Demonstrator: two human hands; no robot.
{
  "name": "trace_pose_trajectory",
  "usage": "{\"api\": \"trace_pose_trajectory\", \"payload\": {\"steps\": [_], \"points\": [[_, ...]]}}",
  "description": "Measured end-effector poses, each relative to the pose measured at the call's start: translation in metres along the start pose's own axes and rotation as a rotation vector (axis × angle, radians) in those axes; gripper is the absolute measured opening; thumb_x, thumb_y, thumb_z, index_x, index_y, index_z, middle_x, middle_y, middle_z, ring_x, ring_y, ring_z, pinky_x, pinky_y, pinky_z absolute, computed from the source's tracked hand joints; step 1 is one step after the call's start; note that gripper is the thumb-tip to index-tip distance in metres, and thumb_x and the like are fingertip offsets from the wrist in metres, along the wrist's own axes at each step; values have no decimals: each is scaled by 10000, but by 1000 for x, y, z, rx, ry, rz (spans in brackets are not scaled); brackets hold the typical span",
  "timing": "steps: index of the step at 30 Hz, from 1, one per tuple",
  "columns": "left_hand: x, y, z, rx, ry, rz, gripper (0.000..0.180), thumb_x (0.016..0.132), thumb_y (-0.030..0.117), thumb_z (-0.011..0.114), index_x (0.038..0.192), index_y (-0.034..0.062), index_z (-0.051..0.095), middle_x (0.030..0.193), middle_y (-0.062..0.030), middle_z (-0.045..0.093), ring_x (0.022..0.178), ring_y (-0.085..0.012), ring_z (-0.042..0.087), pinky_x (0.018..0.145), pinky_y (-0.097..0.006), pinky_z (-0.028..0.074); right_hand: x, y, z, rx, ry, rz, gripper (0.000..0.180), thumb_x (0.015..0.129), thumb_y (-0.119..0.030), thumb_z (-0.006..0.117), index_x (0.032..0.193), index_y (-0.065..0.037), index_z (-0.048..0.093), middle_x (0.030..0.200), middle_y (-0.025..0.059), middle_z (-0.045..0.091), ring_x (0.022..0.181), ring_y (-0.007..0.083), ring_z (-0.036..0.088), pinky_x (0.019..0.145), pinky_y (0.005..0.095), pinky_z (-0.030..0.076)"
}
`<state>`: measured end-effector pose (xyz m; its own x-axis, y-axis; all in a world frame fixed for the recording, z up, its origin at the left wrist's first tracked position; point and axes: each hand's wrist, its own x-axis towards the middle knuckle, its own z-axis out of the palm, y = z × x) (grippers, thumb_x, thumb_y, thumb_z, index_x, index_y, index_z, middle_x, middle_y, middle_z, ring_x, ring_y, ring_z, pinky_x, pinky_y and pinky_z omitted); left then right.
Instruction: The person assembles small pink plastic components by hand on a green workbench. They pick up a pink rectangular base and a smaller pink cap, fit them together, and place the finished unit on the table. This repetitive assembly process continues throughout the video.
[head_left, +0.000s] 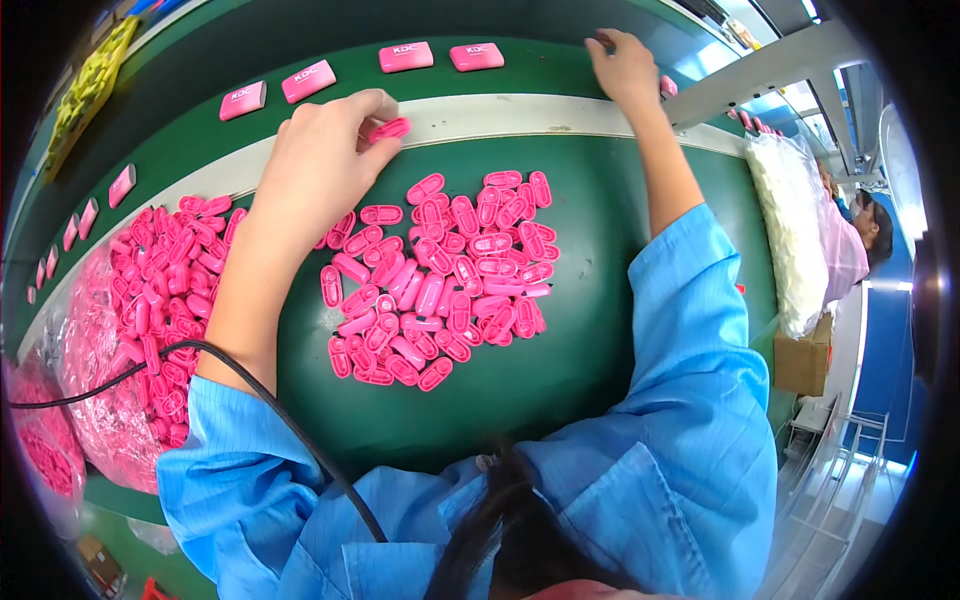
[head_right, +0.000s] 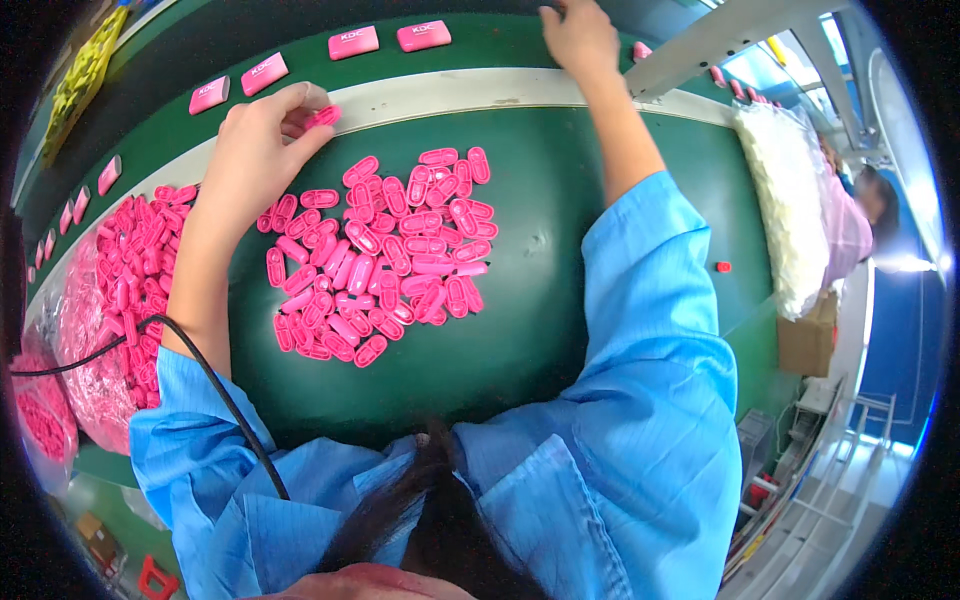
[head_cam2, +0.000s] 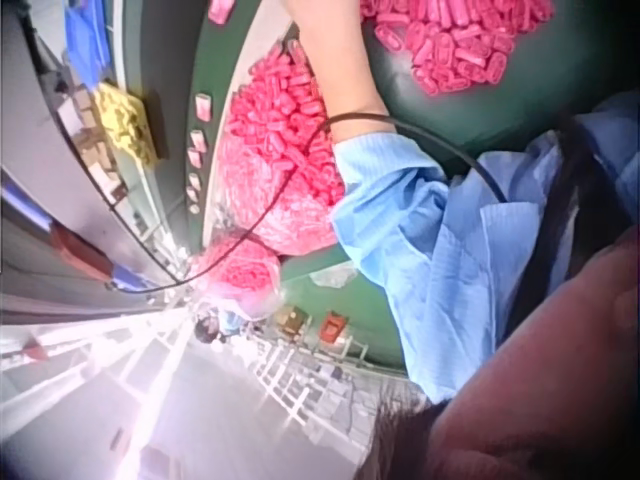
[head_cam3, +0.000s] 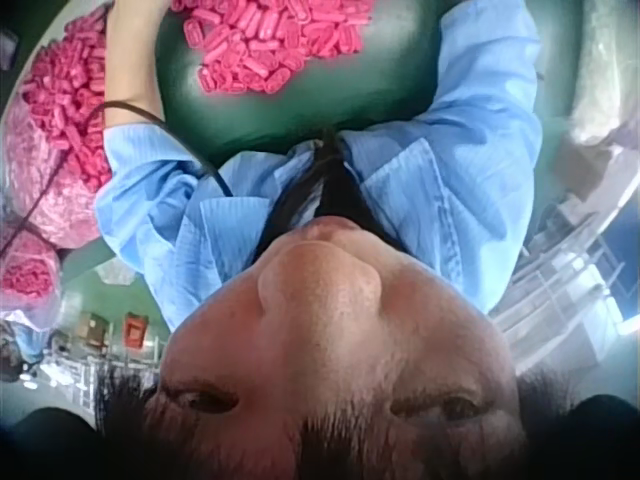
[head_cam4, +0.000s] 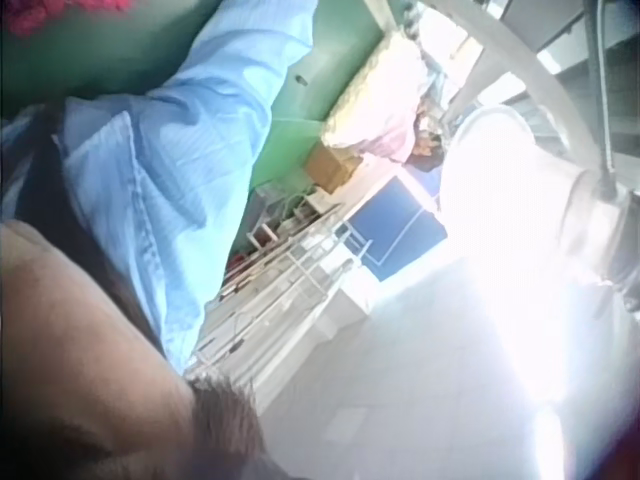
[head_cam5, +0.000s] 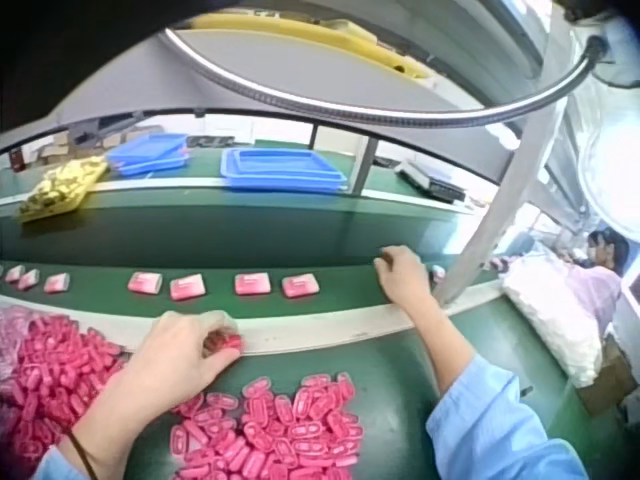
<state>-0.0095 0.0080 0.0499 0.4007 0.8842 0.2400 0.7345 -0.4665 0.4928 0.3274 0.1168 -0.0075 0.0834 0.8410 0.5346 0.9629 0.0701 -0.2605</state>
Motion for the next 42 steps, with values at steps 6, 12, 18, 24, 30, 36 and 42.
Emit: {"api": "trace_pose_trajectory", "payload": {"steps": [6, 12, 18, 24, 30, 36, 42], "points": [[2, 5, 23, -244, -48, 28, 272, 749, 114, 650, 995, 16, 589, 788, -57, 614, 616, -71, 499, 599, -212, 439, 2, 42, -9, -121, -180, 114, 408, 719, -323, 646, 984, -15, 610, 992, 221, 602, 908, 346, 591, 806, 388, 469], [0, -7, 39, -519, 3, -42, 288, 728, 127, 650, 966, -13, 568, 783, -54, 614, 655, -90, 549, 626, -222, 457, -26, -70, -41, 784, -429, 24, 346, 767, -218, 644, 1033, -4, 589, 885, 73, 626, 783, 111, 585, 711, 230, 460], [4, -9, 36, -1044, -33, -249, 274, 757, 102, 671, 976, -32, 577, 849, -52, 627, 743, -98, 583, 681, -202, 461, -79, -138, -34, 1431, -618, 53, 318, 799, -79, 614, 1062, 53, 491, 883, 98, 607, 759, 143, 608, 677, 244, 505], [5, -11, 37, -1127, 45, -298, 311, 797, 116, 644, 1061, -31, 570, 940, -73, 620, 832, -111, 590, 746, -223, 478, -88, -135, -25, 1496, -645, 123, 341, 814, -91, 610, 1117, 23, 503, 916, 73, 609, 782, 117, 592, 701, 230, 483], [4, -10, 36, -1084, 58, -289, 316, 833, 147, 608, 1103, -10, 564, 1002, -64, 614, 872, -106, 594, 776, -211, 492, -87, -136, -28, 1355, -611, 39, 302, 814, -99, 613, 1078, 30, 542, 894, 76, 619, 762, 102, 580, 694, 224, 481], [2, -9, 41, -936, 109, -209, 356, 794, 119, 647, 1081, -74, 562, 892, -115, 644, 785, -116, 614, 718, -210, 500, -90, -137, -25, 1373, -609, 57, 288, 813, -84, 610, 1064, 43, 546, 883, 75, 620, 754, 99, 578, 694, 225, 487], [1, -6, 38, -741, 144, -135, 338, 786, 101, 650, 1065, -73, 573, 907, -137, 650, 821, -139, 626, 734, -232, 506, -91, -139, -28, 1376, -524, 3, 281, 809, -61, 610, 1061, 46, 544, 899, 75, 621, 773, 102, 582, 702, 227, 489]]}}
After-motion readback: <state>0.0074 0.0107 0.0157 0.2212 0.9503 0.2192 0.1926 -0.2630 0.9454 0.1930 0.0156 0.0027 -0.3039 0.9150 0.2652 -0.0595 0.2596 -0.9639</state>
